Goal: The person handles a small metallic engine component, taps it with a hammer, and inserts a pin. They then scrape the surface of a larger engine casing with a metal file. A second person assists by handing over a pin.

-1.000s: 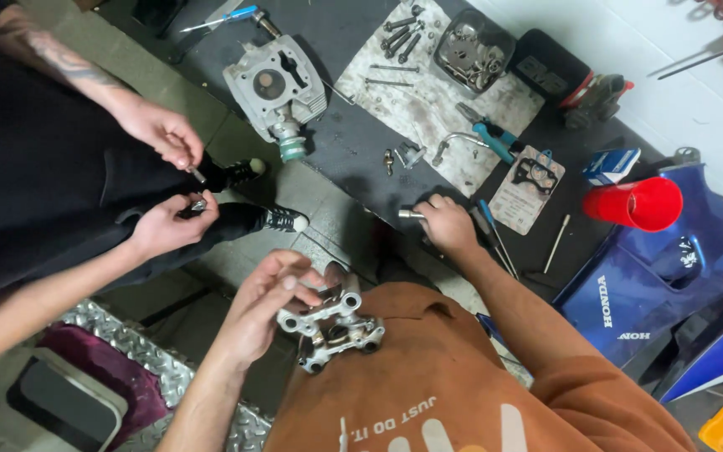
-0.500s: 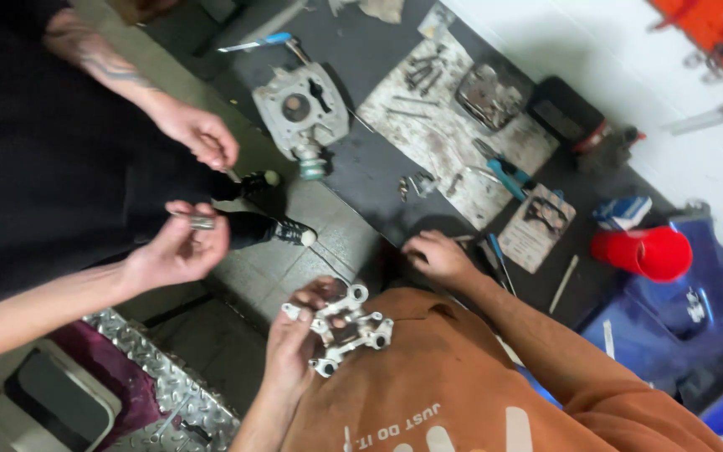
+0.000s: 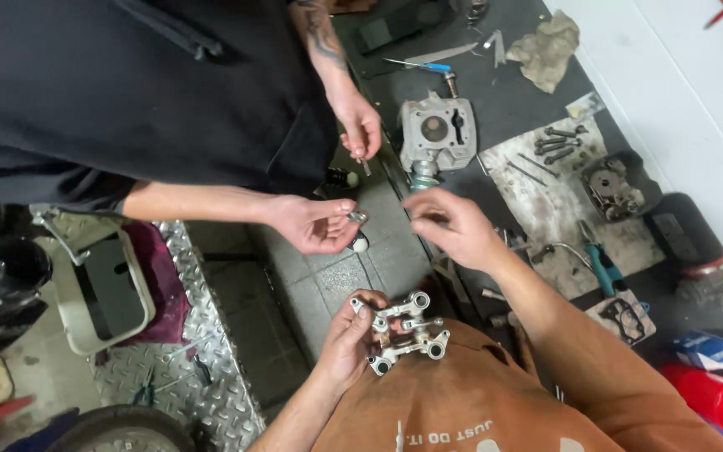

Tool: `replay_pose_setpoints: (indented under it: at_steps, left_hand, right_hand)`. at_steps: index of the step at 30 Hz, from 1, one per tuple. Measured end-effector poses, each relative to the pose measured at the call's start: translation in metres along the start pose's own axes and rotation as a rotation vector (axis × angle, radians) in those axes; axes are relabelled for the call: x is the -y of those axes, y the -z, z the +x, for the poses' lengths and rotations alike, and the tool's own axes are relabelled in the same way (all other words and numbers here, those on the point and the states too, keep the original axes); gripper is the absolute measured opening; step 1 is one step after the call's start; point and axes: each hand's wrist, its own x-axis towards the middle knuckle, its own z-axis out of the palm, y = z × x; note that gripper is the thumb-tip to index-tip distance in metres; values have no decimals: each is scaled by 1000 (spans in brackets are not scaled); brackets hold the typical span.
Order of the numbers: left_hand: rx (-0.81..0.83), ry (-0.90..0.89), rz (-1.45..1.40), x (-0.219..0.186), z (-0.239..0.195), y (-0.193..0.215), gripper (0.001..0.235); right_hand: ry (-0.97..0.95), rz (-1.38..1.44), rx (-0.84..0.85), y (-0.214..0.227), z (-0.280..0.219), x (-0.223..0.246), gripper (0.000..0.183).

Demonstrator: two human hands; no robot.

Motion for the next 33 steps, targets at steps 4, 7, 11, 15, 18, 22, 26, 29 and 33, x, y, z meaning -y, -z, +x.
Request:
replay_pose_setpoints:
  at_steps: [4, 7, 11, 15, 18, 22, 26, 29, 33]
  left_hand:
    - [1, -41, -2, -12, -1, -7, 32]
    - [-52, -41, -10, -28, -3, -20, 32]
    - [-110, 9, -29, -46, 3, -19, 31]
    - [-65, 7, -72, -50, 0, -10, 28]
    - [-10, -72, -91, -62, 4, -26, 22]
    - [10, -97, -124, -66, 17, -19, 19]
    - [-25, 76, -64, -63, 23, -15, 23]
    - [3, 183, 24, -48, 23, -4, 23]
    - [156, 188, 144, -57, 15, -6, 22]
  right_hand:
    - [17, -83, 107, -35, 28, 50, 52]
    - [-39, -127, 93, -53, 36, 50, 51]
    - [11, -61, -13, -53, 43, 27, 22]
    - [-73, 113, -96, -40, 20, 19, 13]
    - [-90, 375, -208, -19, -6, 19, 12]
    - [-175, 680, -287, -27, -57, 8, 17]
    - [-136, 173, -190, -46, -82, 49, 20]
    - [7, -291, -64, -68, -77, 84, 19]
    - [108, -632, 50, -78, -79, 97, 18]
